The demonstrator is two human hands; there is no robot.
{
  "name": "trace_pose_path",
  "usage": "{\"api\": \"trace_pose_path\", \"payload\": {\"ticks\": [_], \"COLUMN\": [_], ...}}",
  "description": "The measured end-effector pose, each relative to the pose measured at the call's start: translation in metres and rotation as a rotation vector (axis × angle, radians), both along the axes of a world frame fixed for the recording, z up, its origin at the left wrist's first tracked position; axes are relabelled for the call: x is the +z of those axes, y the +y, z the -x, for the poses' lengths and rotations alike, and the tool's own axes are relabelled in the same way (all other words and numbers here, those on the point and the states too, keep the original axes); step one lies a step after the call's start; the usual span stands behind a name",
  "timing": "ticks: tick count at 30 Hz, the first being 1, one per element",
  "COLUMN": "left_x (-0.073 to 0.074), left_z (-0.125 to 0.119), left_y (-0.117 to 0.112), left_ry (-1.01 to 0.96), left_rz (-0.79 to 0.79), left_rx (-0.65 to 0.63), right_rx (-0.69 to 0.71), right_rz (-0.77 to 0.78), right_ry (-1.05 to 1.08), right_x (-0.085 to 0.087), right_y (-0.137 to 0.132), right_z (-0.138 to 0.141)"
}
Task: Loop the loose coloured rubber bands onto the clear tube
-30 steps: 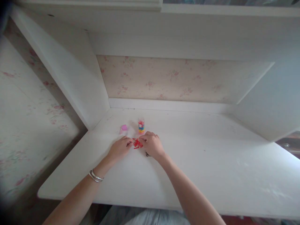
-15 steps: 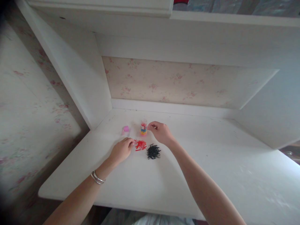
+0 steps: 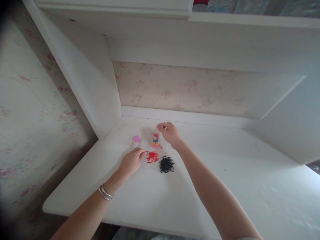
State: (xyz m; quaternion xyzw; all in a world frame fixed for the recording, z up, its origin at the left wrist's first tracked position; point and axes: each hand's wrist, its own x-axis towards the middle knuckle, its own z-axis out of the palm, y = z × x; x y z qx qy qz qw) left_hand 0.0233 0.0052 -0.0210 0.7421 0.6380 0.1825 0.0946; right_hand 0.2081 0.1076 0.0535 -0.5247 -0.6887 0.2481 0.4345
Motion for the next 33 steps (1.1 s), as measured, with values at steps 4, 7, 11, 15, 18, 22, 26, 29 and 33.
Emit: {"api": "trace_pose_path", "payload": {"ticks": [4,7,11,15,18,22,26,29,33], "left_x": [0.000,0.000,-0.001,0.000,0.002,0.004,0.005,0.009,0.027], "left_z": [0.000,0.000,0.001,0.000,-0.001,0.001,0.003,0.001,-0.009], "left_y": [0.000,-0.001,0.000,0.000,-0.001,0.001,0.006,0.012,0.022], "left_ry": [0.007,0.012,0.007,0.012,0.001,-0.029,-0.106,-0.180,-0.227], "left_rz": [-0.004,-0.006,-0.014,-0.018,-0.013,-0.066,-0.169,-0.210,-0.256], "left_rx": [0.008,0.009,0.016,0.024,0.049,0.060,0.065,0.065,0.056], "right_rx": [-0.030,-0.028,-0.081,-0.061,0.028,0.132,0.159,0.123,0.063], "right_rz": [0.010,0.032,-0.051,0.038,0.138,0.162,0.127,0.065,0.013], "right_ry": [-0.024,-0.045,-0.131,-0.353,-0.467,-0.523,-0.516,-0.500,-0.448], "right_x": [-0.002,-0.003,-0.008,-0.030,-0.054,-0.078,-0.089,-0.095,-0.101], "right_y": [0.004,0.005,0.009,0.011,0.008,-0.001,-0.008,-0.013,-0.017], "right_z": [0.002,0.001,-0.009,-0.029,-0.040,-0.043,-0.043,-0.045,-0.048]}}
